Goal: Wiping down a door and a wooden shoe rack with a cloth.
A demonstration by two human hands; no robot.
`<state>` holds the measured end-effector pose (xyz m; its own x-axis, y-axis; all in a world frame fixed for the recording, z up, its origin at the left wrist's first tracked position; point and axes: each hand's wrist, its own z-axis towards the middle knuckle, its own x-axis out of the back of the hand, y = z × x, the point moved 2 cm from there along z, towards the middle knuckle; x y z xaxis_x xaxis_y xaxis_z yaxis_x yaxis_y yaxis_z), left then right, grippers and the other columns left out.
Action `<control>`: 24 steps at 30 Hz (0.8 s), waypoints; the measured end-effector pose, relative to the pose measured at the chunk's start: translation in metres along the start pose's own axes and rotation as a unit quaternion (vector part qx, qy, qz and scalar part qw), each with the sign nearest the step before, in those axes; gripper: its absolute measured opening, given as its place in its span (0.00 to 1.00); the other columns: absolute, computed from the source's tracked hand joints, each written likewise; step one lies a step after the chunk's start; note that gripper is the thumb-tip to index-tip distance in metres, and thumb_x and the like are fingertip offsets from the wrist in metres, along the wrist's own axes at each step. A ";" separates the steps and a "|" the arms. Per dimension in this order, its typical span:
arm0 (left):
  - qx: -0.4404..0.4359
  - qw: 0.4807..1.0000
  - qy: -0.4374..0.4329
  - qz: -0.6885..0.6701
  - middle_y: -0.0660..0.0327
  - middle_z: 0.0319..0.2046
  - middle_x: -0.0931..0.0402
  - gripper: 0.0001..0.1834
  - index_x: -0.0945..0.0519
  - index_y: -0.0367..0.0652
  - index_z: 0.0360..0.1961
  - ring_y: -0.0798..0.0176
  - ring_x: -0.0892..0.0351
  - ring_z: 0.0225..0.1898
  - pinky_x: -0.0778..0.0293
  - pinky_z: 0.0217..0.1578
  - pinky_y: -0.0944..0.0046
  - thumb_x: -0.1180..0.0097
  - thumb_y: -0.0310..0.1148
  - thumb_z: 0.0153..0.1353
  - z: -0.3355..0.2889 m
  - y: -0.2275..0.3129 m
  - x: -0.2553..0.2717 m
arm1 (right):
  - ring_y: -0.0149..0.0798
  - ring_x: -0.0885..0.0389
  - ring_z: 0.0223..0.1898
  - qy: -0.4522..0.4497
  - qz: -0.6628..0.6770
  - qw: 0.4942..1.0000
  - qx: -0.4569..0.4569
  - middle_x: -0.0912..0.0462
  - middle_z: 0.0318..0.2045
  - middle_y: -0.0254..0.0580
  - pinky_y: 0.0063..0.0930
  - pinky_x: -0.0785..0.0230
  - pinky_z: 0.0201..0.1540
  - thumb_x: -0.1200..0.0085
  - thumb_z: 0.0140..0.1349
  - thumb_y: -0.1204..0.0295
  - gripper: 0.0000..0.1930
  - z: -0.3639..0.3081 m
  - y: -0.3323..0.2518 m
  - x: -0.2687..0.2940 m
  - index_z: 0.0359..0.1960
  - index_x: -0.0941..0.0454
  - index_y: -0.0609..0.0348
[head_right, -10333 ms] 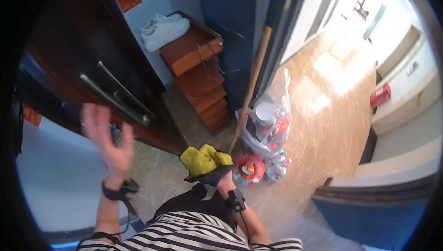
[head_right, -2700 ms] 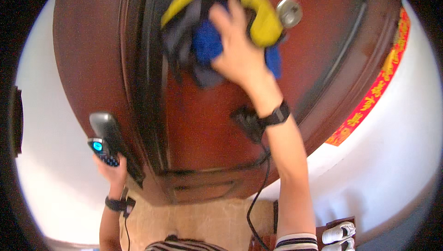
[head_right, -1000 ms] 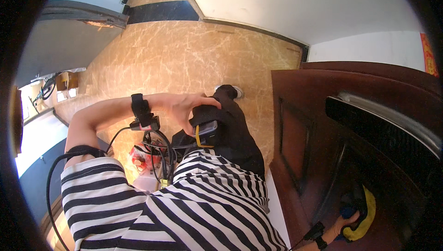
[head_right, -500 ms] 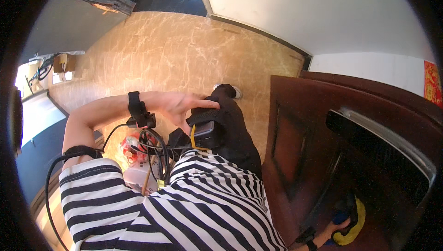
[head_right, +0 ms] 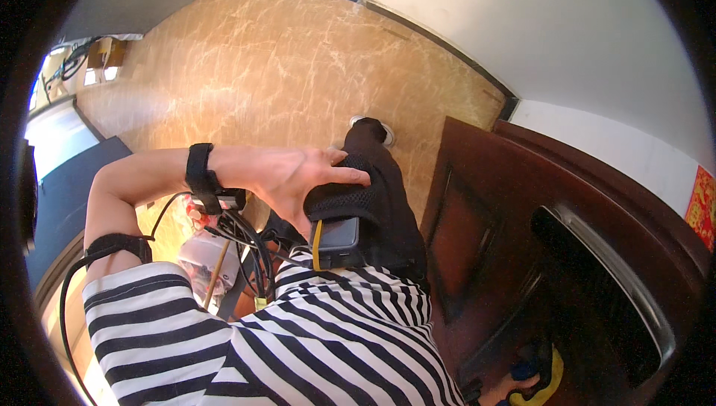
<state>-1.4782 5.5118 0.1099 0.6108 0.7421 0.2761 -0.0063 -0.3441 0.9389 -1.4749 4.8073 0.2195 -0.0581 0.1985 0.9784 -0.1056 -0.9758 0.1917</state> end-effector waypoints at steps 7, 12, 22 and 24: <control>0.023 0.999 0.029 -0.001 0.43 0.33 0.32 0.47 0.33 0.37 0.54 0.41 0.29 0.34 0.32 0.34 0.52 0.27 0.41 0.28 -0.004 -0.001 0.002 | 0.43 0.42 0.62 -0.020 -0.019 1.000 0.006 0.37 0.60 0.41 0.33 0.51 0.63 0.42 0.45 0.78 0.35 0.011 0.007 0.005 0.59 0.39 0.54; 0.026 0.999 0.041 -0.006 0.42 0.32 0.32 0.46 0.32 0.38 0.53 0.42 0.28 0.32 0.31 0.32 0.53 0.27 0.40 0.28 -0.003 0.000 0.007 | 0.43 0.42 0.62 -0.027 -0.028 0.999 0.010 0.37 0.60 0.41 0.33 0.51 0.63 0.42 0.45 0.78 0.35 0.017 0.006 0.005 0.59 0.39 0.54; 0.034 0.998 0.047 0.007 0.43 0.33 0.31 0.48 0.32 0.37 0.53 0.42 0.27 0.34 0.30 0.33 0.53 0.26 0.41 0.26 -0.006 -0.002 0.016 | 0.43 0.42 0.62 -0.037 -0.037 0.999 0.008 0.37 0.60 0.41 0.33 0.51 0.64 0.42 0.45 0.78 0.36 0.019 0.006 0.003 0.59 0.40 0.54; 0.032 0.998 0.046 0.002 0.43 0.33 0.31 0.49 0.33 0.36 0.53 0.42 0.27 0.34 0.30 0.33 0.53 0.25 0.40 0.25 -0.005 -0.002 0.020 | 0.43 0.42 0.62 -0.039 -0.037 0.999 0.006 0.37 0.60 0.41 0.33 0.51 0.64 0.42 0.45 0.78 0.36 0.020 0.007 0.005 0.59 0.40 0.54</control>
<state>-1.4704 5.5298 0.1148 0.5350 0.7896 0.3006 0.0434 -0.3809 0.9236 -1.4563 4.8001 0.2271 0.0279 0.2630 0.9644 -0.0945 -0.9597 0.2645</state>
